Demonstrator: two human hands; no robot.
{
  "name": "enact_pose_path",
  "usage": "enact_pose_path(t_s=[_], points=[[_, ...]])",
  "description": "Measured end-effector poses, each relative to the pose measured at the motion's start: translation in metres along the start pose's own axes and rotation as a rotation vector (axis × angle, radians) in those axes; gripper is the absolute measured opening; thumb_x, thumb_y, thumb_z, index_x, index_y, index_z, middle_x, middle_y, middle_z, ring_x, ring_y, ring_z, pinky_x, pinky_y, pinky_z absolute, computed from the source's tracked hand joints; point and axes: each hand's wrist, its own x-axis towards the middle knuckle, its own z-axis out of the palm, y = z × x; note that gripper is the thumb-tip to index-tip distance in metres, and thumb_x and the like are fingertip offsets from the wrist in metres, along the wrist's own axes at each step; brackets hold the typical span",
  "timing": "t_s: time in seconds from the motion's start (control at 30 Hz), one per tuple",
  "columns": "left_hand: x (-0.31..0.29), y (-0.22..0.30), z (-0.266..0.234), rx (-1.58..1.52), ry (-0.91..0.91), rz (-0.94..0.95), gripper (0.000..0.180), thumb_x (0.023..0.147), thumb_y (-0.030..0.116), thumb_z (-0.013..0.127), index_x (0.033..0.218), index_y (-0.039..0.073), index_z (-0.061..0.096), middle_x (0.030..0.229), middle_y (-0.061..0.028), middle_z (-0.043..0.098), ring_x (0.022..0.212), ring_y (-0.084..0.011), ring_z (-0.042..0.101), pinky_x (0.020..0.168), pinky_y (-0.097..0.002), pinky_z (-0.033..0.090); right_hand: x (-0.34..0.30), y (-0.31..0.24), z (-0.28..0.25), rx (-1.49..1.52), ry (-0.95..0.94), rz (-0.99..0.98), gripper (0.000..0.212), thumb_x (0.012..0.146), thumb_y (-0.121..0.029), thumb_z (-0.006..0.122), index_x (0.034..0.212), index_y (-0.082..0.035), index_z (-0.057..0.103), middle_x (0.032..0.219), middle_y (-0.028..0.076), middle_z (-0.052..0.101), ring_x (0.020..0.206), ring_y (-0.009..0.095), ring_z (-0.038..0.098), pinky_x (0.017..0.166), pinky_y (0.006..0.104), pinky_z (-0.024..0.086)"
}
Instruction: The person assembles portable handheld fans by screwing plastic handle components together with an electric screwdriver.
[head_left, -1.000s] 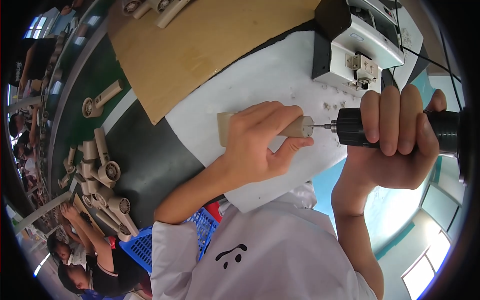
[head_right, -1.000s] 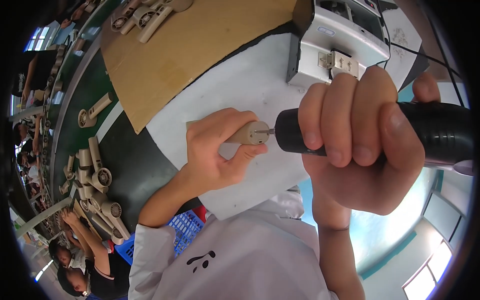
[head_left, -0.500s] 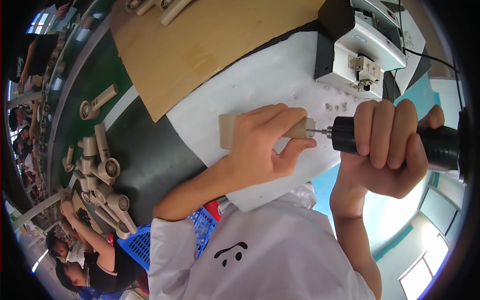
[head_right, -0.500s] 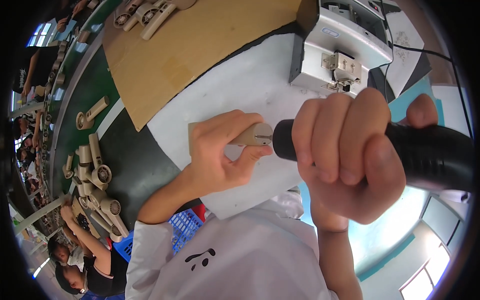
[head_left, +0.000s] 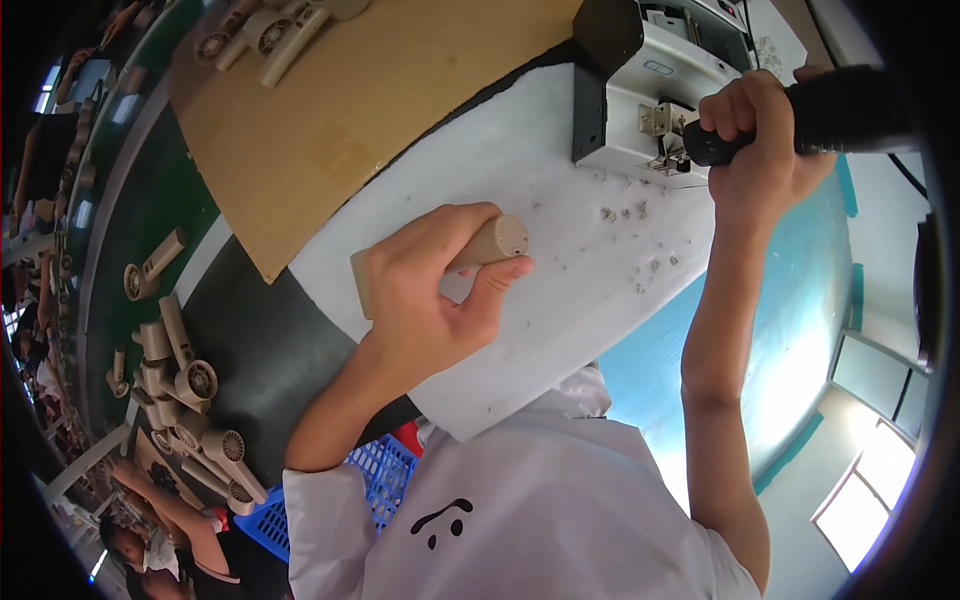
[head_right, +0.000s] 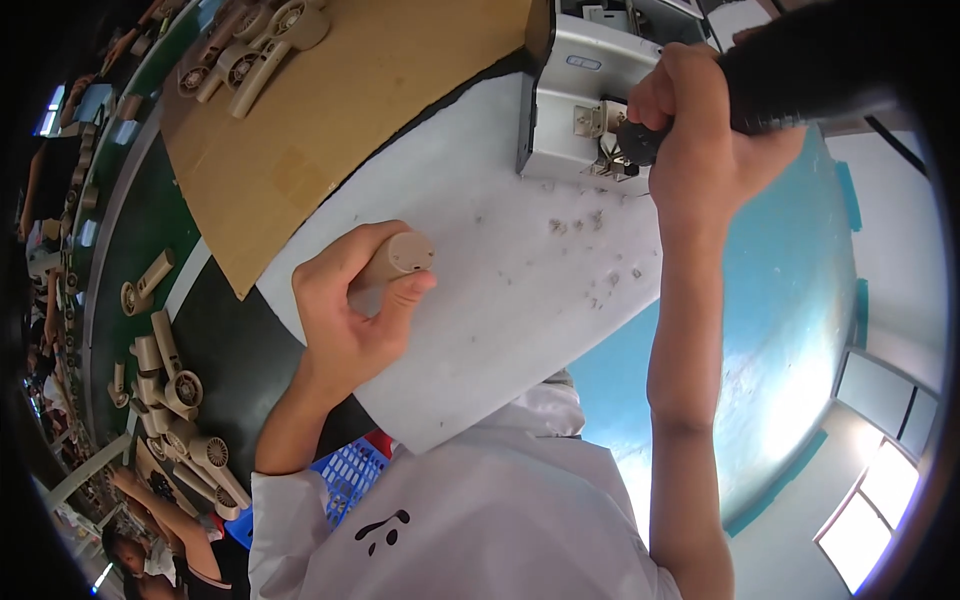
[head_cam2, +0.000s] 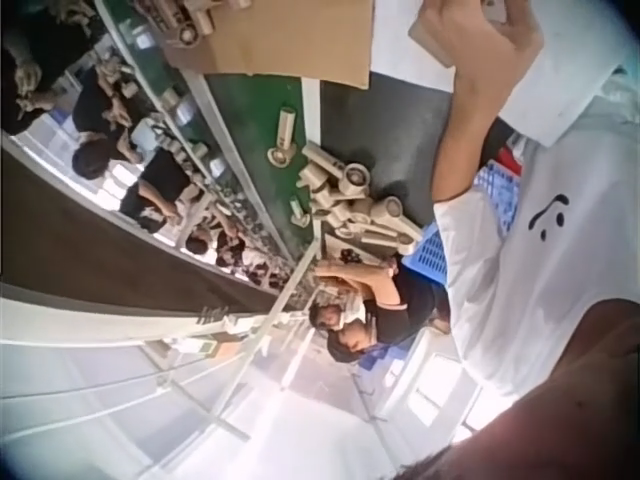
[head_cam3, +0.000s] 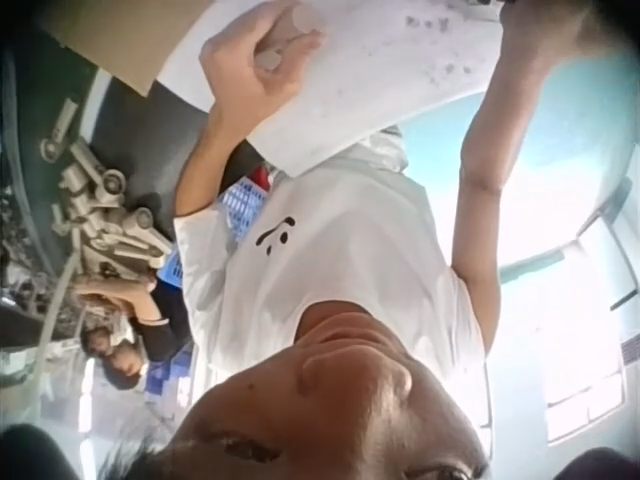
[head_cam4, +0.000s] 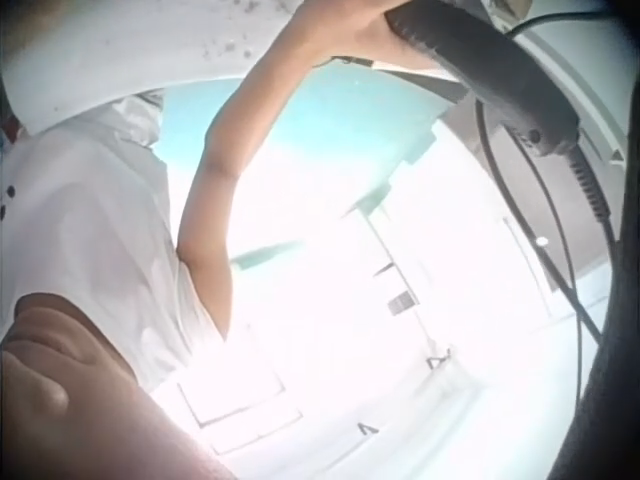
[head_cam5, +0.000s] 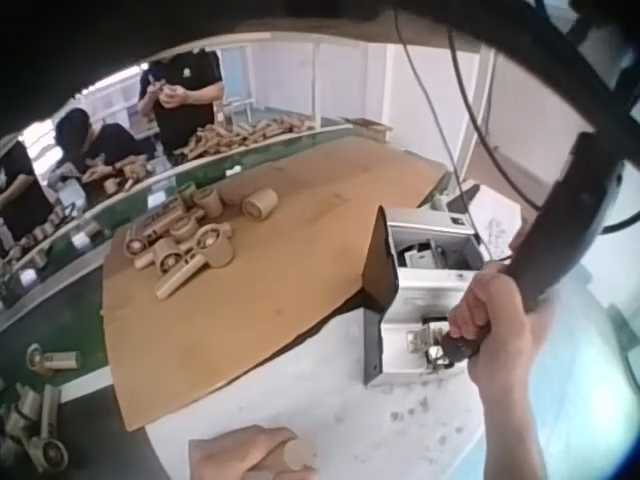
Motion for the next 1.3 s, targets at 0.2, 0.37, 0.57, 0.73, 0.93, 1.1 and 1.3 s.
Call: enact_pose_path(t_s=[0.2,0.37,0.57,0.73,0.93,1.1,1.3], points=[[-0.001,-0.001,0.001,-0.011,-0.001,0.0,0.03,0.082,0.017,0.078,0.098,-0.004,0.064,0.079,-0.0094,0.066,0.07,-0.0152,0.064,0.065,-0.0242,0.051,-0.005,0.006,0.0,-0.113,0.03,0.042,0.026,0.082,0.007,0.056,0.101,-0.004,0.044,0.06,0.004,0.039,0.049,0.013,0.039,0.049,0.0322,0.039],[-0.005,0.003,0.005,-0.062,0.001,0.009,0.028,0.082,0.015,0.078,0.097,-0.003,0.064,0.078,-0.009,0.065,0.067,-0.0164,0.062,0.063,-0.0238,0.05,-0.044,-0.007,-0.004,0.488,-0.07,0.316,0.03,0.088,-0.002,0.05,0.112,-0.016,0.059,0.062,-0.004,0.031,0.052,0.008,0.032,0.052,0.0272,0.034],[-0.007,0.01,0.011,-0.086,0.015,0.079,0.026,0.079,0.012,0.079,0.095,-0.003,0.063,0.075,-0.0088,0.063,0.062,-0.0159,0.058,0.057,-0.0233,0.047,-0.056,-0.049,0.011,0.794,-0.32,0.175,0.029,0.089,-0.002,0.043,0.113,-0.006,0.057,0.062,-0.003,0.037,0.052,0.008,0.038,0.054,0.0269,0.037],[-0.012,0.009,0.01,-0.08,0.033,0.07,0.025,0.079,0.012,0.079,0.094,-0.002,0.064,0.074,-0.0089,0.063,0.06,-0.0155,0.057,0.057,-0.0228,0.046,-0.066,-0.042,0.02,0.824,-0.367,0.218,0.028,0.089,-0.003,0.042,0.114,-0.006,0.056,0.062,-0.003,0.038,0.052,0.008,0.038,0.054,0.0265,0.037],[-0.009,0.012,0.01,-0.068,0.022,0.074,0.023,0.079,0.011,0.078,0.092,-0.002,0.064,0.074,-0.0094,0.063,0.059,-0.0161,0.057,0.056,-0.0235,0.047,-0.065,-0.05,0.017,0.8,-0.347,0.222,0.028,0.089,-0.003,0.043,0.114,-0.006,0.055,0.062,-0.003,0.038,0.051,0.008,0.038,0.054,0.0261,0.037],[-0.008,0.01,0.012,-0.092,0.024,0.09,0.024,0.08,0.013,0.078,0.092,-0.002,0.064,0.072,-0.0089,0.063,0.059,-0.0165,0.058,0.056,-0.0241,0.047,-0.058,-0.044,0.004,0.814,-0.379,0.239,0.042,0.09,-0.005,0.039,0.128,-0.019,0.052,0.064,-0.002,0.038,0.052,0.01,0.038,0.056,0.029,0.04],[-0.008,0.01,0.011,-0.071,0.02,0.043,0.025,0.08,0.013,0.078,0.094,-0.002,0.063,0.072,-0.0087,0.063,0.058,-0.0168,0.057,0.056,-0.0243,0.047,-0.068,-0.034,0.02,0.813,-0.453,0.17,0.035,0.089,-0.003,0.042,0.121,-0.008,0.055,0.064,-0.003,0.04,0.052,0.007,0.039,0.055,0.0256,0.039]])
